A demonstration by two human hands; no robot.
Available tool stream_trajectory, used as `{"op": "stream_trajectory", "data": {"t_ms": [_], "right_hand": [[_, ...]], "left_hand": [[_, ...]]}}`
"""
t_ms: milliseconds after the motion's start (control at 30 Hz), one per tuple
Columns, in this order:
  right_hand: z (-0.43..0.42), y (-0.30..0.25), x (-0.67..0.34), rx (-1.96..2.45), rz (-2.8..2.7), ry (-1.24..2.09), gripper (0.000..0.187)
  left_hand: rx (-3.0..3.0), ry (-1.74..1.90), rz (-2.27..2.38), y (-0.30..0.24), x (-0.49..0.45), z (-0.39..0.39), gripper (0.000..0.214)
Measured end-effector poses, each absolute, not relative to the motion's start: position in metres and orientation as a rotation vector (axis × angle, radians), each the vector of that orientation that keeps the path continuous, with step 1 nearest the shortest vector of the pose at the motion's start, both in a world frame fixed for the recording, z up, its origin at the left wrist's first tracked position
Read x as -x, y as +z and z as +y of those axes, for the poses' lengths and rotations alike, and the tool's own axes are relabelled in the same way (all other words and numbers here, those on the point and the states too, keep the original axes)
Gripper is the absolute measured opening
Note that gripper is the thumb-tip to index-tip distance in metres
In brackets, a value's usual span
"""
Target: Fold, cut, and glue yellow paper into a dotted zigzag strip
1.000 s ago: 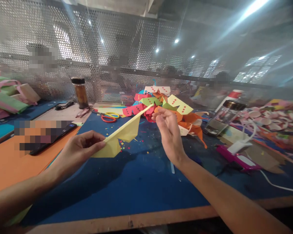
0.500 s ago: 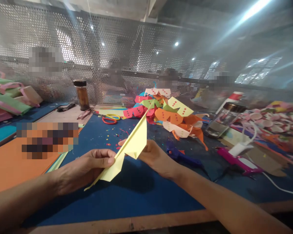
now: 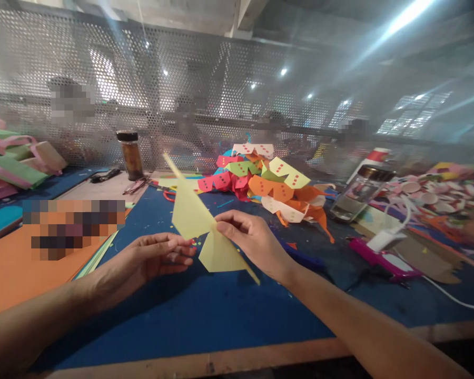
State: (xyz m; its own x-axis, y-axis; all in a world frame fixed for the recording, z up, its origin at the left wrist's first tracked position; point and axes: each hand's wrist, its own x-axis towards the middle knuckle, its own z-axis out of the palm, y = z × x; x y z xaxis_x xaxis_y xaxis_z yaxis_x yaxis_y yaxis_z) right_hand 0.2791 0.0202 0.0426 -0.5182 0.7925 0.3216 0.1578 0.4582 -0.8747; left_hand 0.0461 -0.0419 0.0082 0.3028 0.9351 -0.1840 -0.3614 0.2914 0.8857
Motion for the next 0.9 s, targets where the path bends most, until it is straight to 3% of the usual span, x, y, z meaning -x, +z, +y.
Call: {"op": "stream_trajectory", "data": {"t_ms": [167, 500, 900], "right_hand": [[0.0187, 0.0407, -0.2787, 0.854, -2.044, 0.950, 0.019], [0.0182, 0.0386, -0.2756, 0.896, -2.081, 0.878, 0.013], [0.0154, 0.0373, -0.2749, 0.912, -2.148, 0.924, 0.014]], "left_hand": [[-0.931, 0.964, 0.877, 0.0075, -0.0462, -0.0428, 0.004], [-1.047, 0.955, 0.932, 0.0051, -0.0470, -0.0440, 0.019], [-1.055, 1.025, 1.067, 0.0071, -0.0500, -0.0423, 0.020]]}}
